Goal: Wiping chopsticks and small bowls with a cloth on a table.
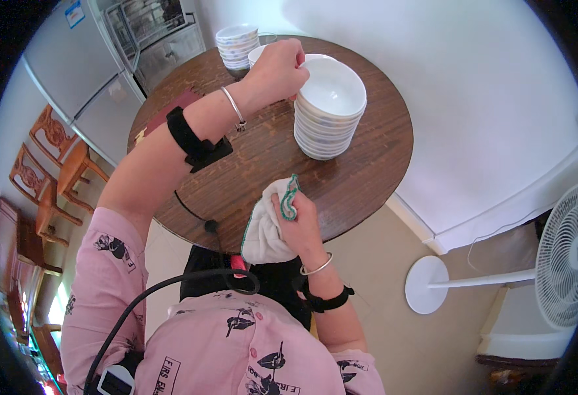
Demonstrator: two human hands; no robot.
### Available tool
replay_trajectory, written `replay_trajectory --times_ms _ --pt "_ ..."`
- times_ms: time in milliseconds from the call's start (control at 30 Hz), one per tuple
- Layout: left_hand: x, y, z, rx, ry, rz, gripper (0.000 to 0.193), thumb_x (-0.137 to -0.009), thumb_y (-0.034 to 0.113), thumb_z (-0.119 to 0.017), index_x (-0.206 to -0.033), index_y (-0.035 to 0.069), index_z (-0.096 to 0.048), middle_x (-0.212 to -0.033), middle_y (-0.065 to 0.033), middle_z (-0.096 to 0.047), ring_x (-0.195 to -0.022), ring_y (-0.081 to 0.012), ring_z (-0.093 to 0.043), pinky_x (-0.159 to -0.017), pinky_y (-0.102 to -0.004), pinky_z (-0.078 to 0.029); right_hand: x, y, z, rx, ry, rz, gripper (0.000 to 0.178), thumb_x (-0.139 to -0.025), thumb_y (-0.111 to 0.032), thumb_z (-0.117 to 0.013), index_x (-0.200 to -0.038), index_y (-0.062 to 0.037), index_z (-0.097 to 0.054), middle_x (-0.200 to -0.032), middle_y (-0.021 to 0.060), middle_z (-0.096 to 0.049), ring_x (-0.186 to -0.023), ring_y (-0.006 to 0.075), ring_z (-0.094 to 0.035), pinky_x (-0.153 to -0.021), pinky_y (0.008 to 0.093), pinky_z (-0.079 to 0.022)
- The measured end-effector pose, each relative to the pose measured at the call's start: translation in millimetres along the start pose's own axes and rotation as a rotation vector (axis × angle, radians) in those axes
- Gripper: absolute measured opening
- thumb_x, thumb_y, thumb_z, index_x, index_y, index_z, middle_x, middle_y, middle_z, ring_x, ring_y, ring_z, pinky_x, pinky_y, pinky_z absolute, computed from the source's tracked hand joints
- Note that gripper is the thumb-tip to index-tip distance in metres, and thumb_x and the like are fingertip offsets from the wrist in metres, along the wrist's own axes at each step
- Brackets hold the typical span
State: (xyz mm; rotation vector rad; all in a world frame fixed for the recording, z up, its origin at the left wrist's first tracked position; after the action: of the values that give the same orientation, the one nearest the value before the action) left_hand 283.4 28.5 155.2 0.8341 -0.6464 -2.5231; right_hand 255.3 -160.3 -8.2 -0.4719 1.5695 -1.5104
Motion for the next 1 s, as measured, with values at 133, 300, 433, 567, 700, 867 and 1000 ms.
replay_trajectory --times_ms 133,300,433,567,700,867,1000 --pt "15.6 2.2 16.2 0.136 0.230 -0.158 0.009 -0.080 0.002 -0.056 -0.086 -0.004 -0.053 -0.067 -0.0108 -0.058 -0.050 -0.0176 -0.061 -0.046 -0.0288 -0.048 -0.4 1.7 -1.6 0.009 0.014 0.000 0.012 -0.086 -0.011 -0.063 -0.089 0.0007 -0.060 -0.073 0.0080 -0.061 -0.067 0.0120 -0.055 -0.063 0.0283 -0.045" --pt "83.0 6.7 61.3 0.180 0.352 -0.200 0.009 -0.083 0.003 -0.057 -0.088 -0.003 -0.051 -0.070 -0.0044 -0.055 -0.055 -0.0091 -0.057 -0.046 -0.0227 -0.045 8.7 2.3 4.6 0.120 0.132 -0.014 0.013 -0.086 -0.012 -0.064 -0.088 0.0014 -0.061 -0.074 0.0090 -0.062 -0.069 0.0116 -0.056 -0.064 0.0283 -0.045" --pt "151.7 -7.9 77.2 0.203 0.271 -0.010 0.009 -0.085 0.000 -0.057 -0.092 -0.001 -0.051 -0.072 -0.0003 -0.054 -0.059 -0.0032 -0.052 -0.050 -0.0189 -0.043 19.7 -17.6 20.2 0.017 0.388 0.109 0.019 -0.088 -0.014 -0.064 -0.100 0.0012 -0.062 -0.095 0.0092 -0.064 -0.085 0.0133 -0.059 -0.075 0.0277 -0.046" --pt "210.0 -16.3 61.5 0.245 0.254 0.093 0.012 -0.087 -0.001 -0.056 -0.097 0.000 -0.050 -0.072 0.0007 -0.053 -0.059 -0.0016 -0.051 -0.052 -0.0177 -0.042 12.5 -54.1 11.0 -0.119 0.297 0.091 0.022 -0.089 -0.012 -0.061 -0.106 0.0019 -0.059 -0.098 0.0081 -0.063 -0.089 0.0139 -0.058 -0.078 0.0280 -0.045" --pt "245.6 -30.7 53.2 0.517 0.328 0.216 0.017 -0.083 -0.001 -0.058 -0.097 0.000 -0.050 -0.076 -0.0037 -0.058 -0.057 -0.0106 -0.055 -0.052 -0.0245 -0.045 11.4 -65.5 -15.9 0.058 0.203 0.245 0.022 -0.088 -0.006 -0.059 -0.107 0.0025 -0.055 -0.096 0.0112 -0.061 -0.086 0.0192 -0.058 -0.079 0.0302 -0.045" --pt "277.0 -51.1 27.2 1.240 0.073 0.534 0.039 -0.094 0.018 -0.049 -0.129 0.002 -0.044 -0.117 -0.0070 -0.055 -0.109 -0.0157 -0.053 -0.093 -0.0316 -0.043 11.9 -68.5 -33.9 0.271 0.084 0.326 0.022 -0.082 -0.004 -0.063 -0.102 0.0007 -0.056 -0.092 0.0134 -0.058 -0.082 0.0278 -0.058 -0.075 0.0329 -0.046" --pt "288.5 -60.9 5.5 1.261 0.147 0.659 0.032 -0.097 0.020 -0.046 -0.122 0.002 -0.050 -0.112 -0.0058 -0.057 -0.103 -0.0132 -0.052 -0.091 -0.0274 -0.041 6.0 -90.4 -47.5 0.568 0.093 0.614 0.025 -0.075 0.000 -0.064 -0.098 0.0008 -0.055 -0.090 0.0160 -0.054 -0.080 0.0360 -0.055 -0.070 0.0386 -0.047"
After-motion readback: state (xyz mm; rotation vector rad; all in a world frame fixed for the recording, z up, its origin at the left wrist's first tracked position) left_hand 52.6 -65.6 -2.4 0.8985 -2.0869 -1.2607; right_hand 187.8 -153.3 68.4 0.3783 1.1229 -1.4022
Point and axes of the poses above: each hand's wrist, its own x-axis away from the middle knuckle, its own z-axis out of the back of the hand, y = z × x, the point moved 3 cm from there along -x, towards the middle knuckle
